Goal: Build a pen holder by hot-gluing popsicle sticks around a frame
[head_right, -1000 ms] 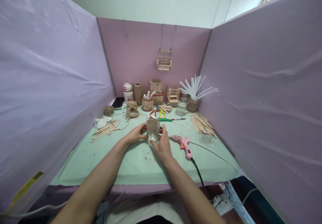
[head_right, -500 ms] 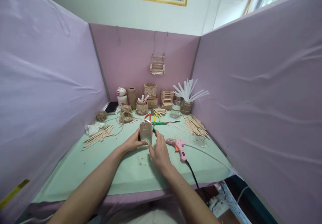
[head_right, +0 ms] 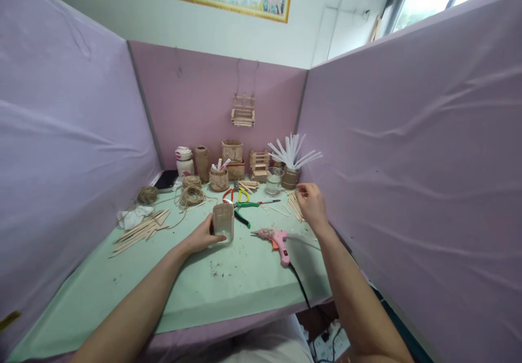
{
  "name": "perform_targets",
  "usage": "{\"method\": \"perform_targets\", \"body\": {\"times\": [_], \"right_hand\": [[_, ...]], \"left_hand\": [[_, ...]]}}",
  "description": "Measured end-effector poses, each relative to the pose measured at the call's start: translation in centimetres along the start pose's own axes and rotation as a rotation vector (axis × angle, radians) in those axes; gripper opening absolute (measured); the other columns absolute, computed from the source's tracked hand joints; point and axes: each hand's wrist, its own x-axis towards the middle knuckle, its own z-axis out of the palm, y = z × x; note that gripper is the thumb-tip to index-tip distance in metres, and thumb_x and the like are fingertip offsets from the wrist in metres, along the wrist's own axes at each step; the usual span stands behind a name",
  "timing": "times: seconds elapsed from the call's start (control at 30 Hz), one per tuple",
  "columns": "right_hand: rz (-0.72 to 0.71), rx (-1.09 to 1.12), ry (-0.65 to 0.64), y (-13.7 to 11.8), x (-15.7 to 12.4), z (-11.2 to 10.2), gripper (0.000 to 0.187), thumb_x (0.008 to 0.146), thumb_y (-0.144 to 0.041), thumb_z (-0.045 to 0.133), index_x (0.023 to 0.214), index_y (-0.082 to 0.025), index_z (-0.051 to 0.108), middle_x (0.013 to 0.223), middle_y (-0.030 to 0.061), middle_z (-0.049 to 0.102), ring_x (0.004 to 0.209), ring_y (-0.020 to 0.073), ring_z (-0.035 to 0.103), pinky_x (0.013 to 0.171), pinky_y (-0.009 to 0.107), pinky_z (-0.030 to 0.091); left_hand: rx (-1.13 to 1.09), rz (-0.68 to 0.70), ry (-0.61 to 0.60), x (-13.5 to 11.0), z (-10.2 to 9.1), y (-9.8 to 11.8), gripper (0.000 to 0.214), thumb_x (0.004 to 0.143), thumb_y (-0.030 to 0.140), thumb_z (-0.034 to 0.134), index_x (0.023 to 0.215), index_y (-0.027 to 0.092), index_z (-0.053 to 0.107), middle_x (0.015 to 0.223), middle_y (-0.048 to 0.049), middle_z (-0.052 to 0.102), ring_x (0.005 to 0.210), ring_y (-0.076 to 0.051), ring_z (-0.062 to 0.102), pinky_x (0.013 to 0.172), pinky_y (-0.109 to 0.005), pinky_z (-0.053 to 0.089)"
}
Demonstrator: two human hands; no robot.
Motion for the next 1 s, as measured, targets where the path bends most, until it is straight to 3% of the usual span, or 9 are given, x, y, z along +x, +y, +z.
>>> {"method": "perform_targets", "body": {"times": [0.17,0.3,0.43,0.53,0.63,0.77,1.0], "right_hand": [[0.098,0.006,0.038,3.1,3.5,-0.4,0.022,0.077,-0.02,0.055,0.094,-0.013,0.066,0.105,0.0132,0.058,0.085,0.0186,0.063,0.078,0.035,0.054],[0.178,-0.021,-0.012,5.0,5.5,1.1,0.017,0.078,-0.023,0.059,0.087,-0.011,0.066,0.087,0.0105,0.066,0.071,0.0174,0.065,0.072,0.032,0.054],[0.301,-0.091,-0.064,6.7,8.1,2.7,0.024,0.086,-0.027,0.054,0.094,-0.007,0.064,0.079,0.0101,0.069,0.06,0.0151,0.065,0.06,0.027,0.052],[0.367,-0.172,-0.108,7.5,10.3,3.4,0.027,0.09,-0.028,0.052,0.102,-0.006,0.061,0.088,0.0104,0.068,0.064,0.0138,0.065,0.061,0.027,0.052],[0.405,-0.259,-0.187,8.0,11.7,3.7,0.028,0.092,-0.032,0.054,0.11,-0.012,0.059,0.101,0.0072,0.065,0.081,0.0149,0.064,0.071,0.032,0.054],[0.409,-0.358,-0.372,7.8,10.8,4.2,0.03,0.091,-0.035,0.056,0.114,-0.015,0.058,0.112,0.007,0.061,0.094,0.0181,0.061,0.08,0.038,0.053],[0.328,-0.415,-0.769,6.5,5.9,6.6,0.03,0.091,-0.035,0.056,0.114,-0.016,0.058,0.114,0.0069,0.06,0.096,0.019,0.061,0.082,0.038,0.053]], "left_hand": [[0.015,-0.013,0.0,0.0,-0.1,0.0,0.083,0.059,0.03,0.078,0.13,0.016,0.039,0.124,-0.0128,0.056,0.115,-0.03,0.052,0.099,-0.042,0.04],[0.039,-0.026,0.013,0.0,-0.1,-0.2,0.078,0.057,0.031,0.079,0.125,0.016,0.043,0.121,-0.0118,0.058,0.112,-0.03,0.053,0.097,-0.043,0.041],[-0.043,-0.007,0.005,0.2,0.0,-0.5,0.081,0.056,0.029,0.08,0.127,0.017,0.042,0.122,-0.012,0.057,0.113,-0.03,0.053,0.098,-0.044,0.041],[-0.087,-0.003,0.012,0.4,0.0,-0.8,0.08,0.053,0.027,0.081,0.124,0.018,0.044,0.12,-0.0112,0.059,0.112,-0.03,0.054,0.098,-0.046,0.041],[-0.095,-0.005,0.017,0.5,0.0,-0.9,0.08,0.051,0.029,0.083,0.121,0.019,0.046,0.119,-0.0109,0.06,0.112,-0.031,0.054,0.099,-0.048,0.041],[-0.083,-0.001,-0.003,0.4,-0.1,-0.6,0.079,0.054,0.033,0.082,0.121,0.019,0.045,0.12,-0.0111,0.059,0.114,-0.03,0.054,0.102,-0.048,0.04],[-0.184,0.013,0.002,0.3,-0.1,-0.4,0.078,0.062,0.046,0.076,0.127,0.019,0.043,0.128,-0.0132,0.055,0.119,-0.03,0.052,0.104,-0.047,0.038]]}}
